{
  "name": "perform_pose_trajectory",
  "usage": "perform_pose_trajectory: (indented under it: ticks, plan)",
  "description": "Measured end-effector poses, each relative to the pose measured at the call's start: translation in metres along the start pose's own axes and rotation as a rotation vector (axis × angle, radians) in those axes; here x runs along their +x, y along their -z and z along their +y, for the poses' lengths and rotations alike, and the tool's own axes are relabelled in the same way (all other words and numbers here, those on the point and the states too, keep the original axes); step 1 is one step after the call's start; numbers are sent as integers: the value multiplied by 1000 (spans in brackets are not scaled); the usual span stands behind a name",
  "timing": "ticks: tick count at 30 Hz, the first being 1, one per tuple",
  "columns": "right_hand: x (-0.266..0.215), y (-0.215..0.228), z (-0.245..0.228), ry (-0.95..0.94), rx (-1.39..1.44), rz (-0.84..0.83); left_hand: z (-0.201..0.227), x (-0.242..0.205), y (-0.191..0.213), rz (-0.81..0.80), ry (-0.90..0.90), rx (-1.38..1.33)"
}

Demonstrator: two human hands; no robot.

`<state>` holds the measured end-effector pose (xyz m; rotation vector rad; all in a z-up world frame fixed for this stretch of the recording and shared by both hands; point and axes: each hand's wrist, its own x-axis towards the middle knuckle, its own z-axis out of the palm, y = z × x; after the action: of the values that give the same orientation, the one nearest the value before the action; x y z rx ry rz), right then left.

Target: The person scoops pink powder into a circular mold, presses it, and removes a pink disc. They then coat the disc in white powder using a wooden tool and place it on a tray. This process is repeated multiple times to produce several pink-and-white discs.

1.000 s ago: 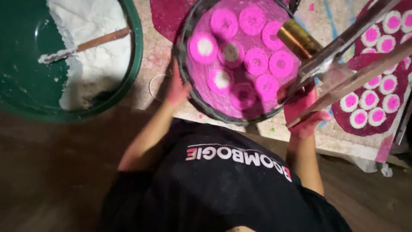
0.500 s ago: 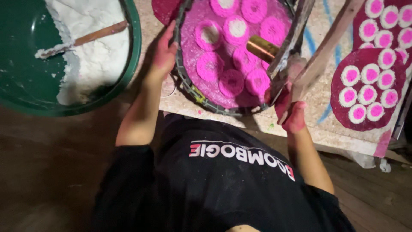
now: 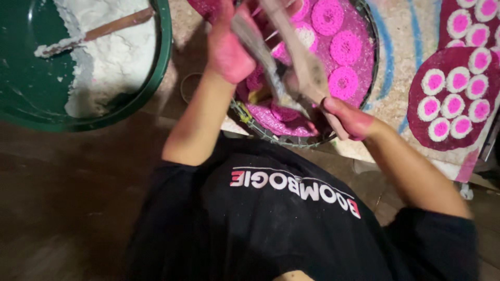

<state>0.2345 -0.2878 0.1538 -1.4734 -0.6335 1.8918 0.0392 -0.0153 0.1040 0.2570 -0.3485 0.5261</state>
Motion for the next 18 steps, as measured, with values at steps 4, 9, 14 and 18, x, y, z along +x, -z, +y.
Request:
perform_pose_trajectory:
  ticks: [4,9,14,18]
  plan:
    - [-2,-6,-44,-225,-132,145,-15,26,-16,62,-147,-33]
    - [5,-11,-75,-192,-616,420,-20,36,12,139,-237,-141]
    - [25,-35,-72,-51,-767,439,-7,36,30,79,-268,-47]
    - [24,-45,-72,19,-756,413,-7,28,34,130,-226,-50]
